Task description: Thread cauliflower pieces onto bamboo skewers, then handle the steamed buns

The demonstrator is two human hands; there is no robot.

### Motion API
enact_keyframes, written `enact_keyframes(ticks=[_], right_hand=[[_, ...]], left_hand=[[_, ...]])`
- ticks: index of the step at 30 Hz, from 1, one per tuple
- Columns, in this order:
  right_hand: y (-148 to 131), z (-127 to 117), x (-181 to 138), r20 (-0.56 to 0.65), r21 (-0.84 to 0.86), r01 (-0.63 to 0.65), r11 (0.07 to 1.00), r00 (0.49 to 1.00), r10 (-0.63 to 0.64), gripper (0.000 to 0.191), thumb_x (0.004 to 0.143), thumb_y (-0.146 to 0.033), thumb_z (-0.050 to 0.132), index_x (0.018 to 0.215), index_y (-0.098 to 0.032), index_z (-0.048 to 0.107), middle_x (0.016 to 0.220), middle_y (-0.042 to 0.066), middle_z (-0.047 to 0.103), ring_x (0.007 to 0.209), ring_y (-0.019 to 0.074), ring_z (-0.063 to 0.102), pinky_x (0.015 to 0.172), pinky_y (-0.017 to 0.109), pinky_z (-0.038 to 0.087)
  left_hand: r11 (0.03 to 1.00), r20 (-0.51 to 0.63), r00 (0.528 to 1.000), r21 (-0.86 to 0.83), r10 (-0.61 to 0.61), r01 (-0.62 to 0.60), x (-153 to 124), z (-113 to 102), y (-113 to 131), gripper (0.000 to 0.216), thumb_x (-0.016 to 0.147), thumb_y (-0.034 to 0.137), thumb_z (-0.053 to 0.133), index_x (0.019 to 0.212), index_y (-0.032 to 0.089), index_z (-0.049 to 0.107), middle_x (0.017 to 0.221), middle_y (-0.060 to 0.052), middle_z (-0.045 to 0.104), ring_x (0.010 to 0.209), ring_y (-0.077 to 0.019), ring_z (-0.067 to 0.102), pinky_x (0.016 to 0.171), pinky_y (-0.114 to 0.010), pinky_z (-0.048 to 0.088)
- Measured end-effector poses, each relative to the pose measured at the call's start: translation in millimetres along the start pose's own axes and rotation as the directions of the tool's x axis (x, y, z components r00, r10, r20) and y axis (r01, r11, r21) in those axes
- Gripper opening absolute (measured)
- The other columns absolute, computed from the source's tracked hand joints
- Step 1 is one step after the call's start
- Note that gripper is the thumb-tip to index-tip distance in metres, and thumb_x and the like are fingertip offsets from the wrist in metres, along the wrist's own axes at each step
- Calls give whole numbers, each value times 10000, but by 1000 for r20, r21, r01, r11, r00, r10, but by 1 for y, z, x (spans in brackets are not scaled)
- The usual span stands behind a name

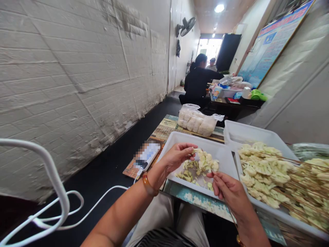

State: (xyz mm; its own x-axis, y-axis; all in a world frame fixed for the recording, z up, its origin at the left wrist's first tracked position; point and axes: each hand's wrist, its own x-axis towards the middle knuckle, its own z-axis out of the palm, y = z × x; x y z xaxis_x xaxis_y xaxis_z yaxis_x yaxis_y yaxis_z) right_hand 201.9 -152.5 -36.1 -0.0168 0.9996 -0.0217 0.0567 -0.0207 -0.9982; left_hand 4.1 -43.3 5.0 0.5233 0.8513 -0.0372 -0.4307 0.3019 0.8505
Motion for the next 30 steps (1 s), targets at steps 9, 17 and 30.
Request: enact_keyframes(ticks=[9,17,30], right_hand=[[-10,9,-3,29,-92,-79,993,996,82,461,865,-560,544,1021,-144,669,509,-43,495,430,76,372,447,217,280],[-18,19,-4,-37,-152,-81,985,996,77,471,828,-581,564,968,-148,685,471,-52,479,390,71,349,424,219,250],[-5,10,-1,-80,-175,-19,984,997,5,415,812,-519,616,978,-152,717,563,-13,561,470,106,466,469,232,379]], left_hand=[[989,-82,991,-92,110,-117,-5,-5,-9,327,594,295,856,801,120,673,747,-29,662,632,-78,569,583,-202,383],[987,-71,989,-93,128,-135,-8,-5,-9,338,582,259,858,846,122,697,734,-18,662,598,-60,543,609,-199,390],[980,-158,977,-118,140,-160,-9,-4,-9,337,581,262,857,829,122,678,756,-30,673,653,-97,597,653,-233,436]])
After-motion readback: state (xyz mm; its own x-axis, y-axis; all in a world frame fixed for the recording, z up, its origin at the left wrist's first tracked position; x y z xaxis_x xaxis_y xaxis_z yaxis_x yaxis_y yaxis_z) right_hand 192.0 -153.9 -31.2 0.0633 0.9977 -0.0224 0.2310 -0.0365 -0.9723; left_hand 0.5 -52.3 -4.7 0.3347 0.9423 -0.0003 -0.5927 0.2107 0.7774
